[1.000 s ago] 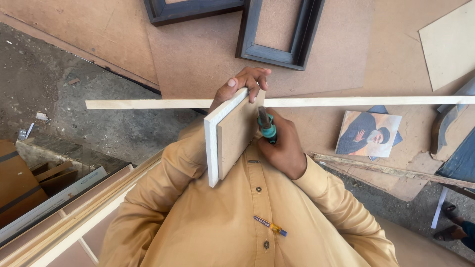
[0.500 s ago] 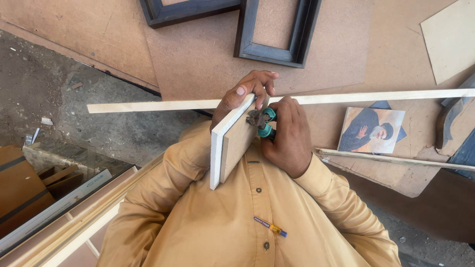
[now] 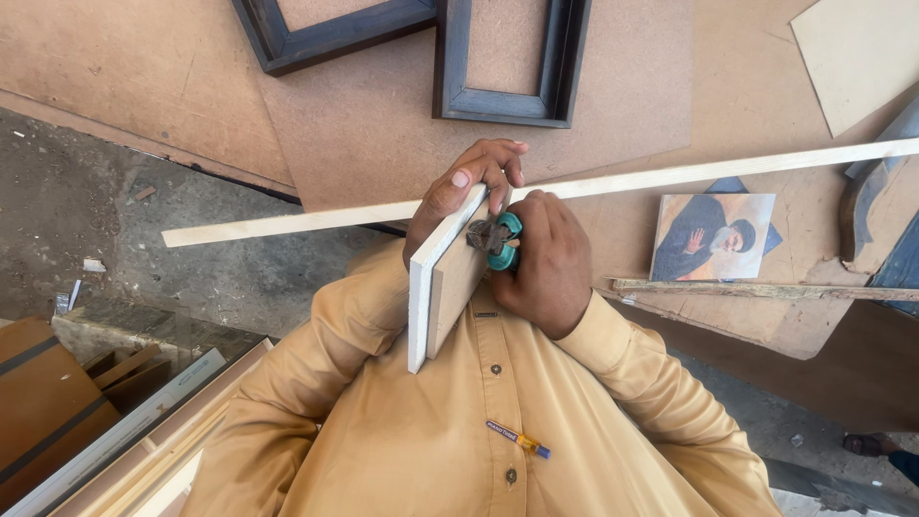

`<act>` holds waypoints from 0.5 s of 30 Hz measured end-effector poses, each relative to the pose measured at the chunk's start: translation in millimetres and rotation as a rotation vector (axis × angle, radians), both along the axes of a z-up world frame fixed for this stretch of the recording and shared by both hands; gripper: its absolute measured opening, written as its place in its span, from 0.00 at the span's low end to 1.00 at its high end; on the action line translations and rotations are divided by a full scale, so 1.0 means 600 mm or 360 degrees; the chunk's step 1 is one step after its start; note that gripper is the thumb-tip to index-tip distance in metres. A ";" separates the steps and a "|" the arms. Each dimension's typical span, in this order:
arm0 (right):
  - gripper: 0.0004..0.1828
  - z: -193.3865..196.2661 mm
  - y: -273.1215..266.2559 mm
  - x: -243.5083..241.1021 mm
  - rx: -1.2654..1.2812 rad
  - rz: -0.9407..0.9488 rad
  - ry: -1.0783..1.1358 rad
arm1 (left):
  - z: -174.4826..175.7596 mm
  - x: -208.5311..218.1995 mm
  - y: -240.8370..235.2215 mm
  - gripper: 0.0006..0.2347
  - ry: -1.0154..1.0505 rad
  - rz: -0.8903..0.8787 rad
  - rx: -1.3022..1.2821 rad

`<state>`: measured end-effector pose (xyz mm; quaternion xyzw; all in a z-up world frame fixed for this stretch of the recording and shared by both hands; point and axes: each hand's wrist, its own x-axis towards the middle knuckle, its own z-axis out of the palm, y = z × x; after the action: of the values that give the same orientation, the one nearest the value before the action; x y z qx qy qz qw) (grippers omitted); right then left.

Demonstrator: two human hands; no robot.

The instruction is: The person uses pliers to remove staples from the back of a picture frame, places a portrait into the frame, and secures it by pressing the backing into place. The person then displays the completed framed portrait.

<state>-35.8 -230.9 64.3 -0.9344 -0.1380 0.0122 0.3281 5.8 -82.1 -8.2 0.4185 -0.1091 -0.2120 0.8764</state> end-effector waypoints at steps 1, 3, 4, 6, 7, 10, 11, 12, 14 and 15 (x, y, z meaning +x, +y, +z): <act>0.19 -0.002 0.001 0.000 0.0015 -0.0012 0.0030 | 0.004 0.001 0.001 0.25 -0.0011 0.0016 0.0001; 0.18 -0.009 0.000 0.001 0.0034 0.0013 0.0043 | 0.006 0.003 0.003 0.24 -0.0032 0.0049 0.0006; 0.18 -0.013 -0.002 0.002 0.0045 0.0027 0.0050 | 0.002 0.003 0.002 0.24 -0.0012 0.0043 0.0008; 0.17 -0.022 -0.006 0.005 0.0092 0.0025 0.0141 | -0.018 0.003 0.002 0.24 0.0022 0.0021 0.0015; 0.17 -0.026 -0.006 0.006 0.0112 0.0013 0.0175 | -0.033 -0.003 0.003 0.22 0.0074 0.0040 -0.0042; 0.19 -0.026 -0.001 0.002 0.0229 0.0002 0.0168 | -0.086 -0.027 0.005 0.19 0.0407 -0.0008 -0.0292; 0.20 -0.022 0.000 0.005 0.0289 -0.0026 0.0200 | -0.106 -0.018 0.003 0.24 0.0624 -0.0116 -0.0425; 0.21 -0.019 0.006 0.005 0.0352 -0.0051 0.0227 | -0.124 -0.009 0.012 0.25 0.0680 -0.0115 -0.0166; 0.22 -0.018 0.010 0.006 0.0397 -0.0040 0.0268 | -0.162 0.030 0.015 0.25 0.0729 -0.0286 -0.0097; 0.20 -0.017 0.010 0.002 0.0361 -0.0055 0.0274 | -0.170 0.020 0.031 0.27 0.0428 -0.0075 0.0001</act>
<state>-34.9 -225.0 54.2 -0.8890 -0.0938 0.0710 0.4425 17.8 -63.6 -110.5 0.3840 -0.0003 -0.2868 0.8777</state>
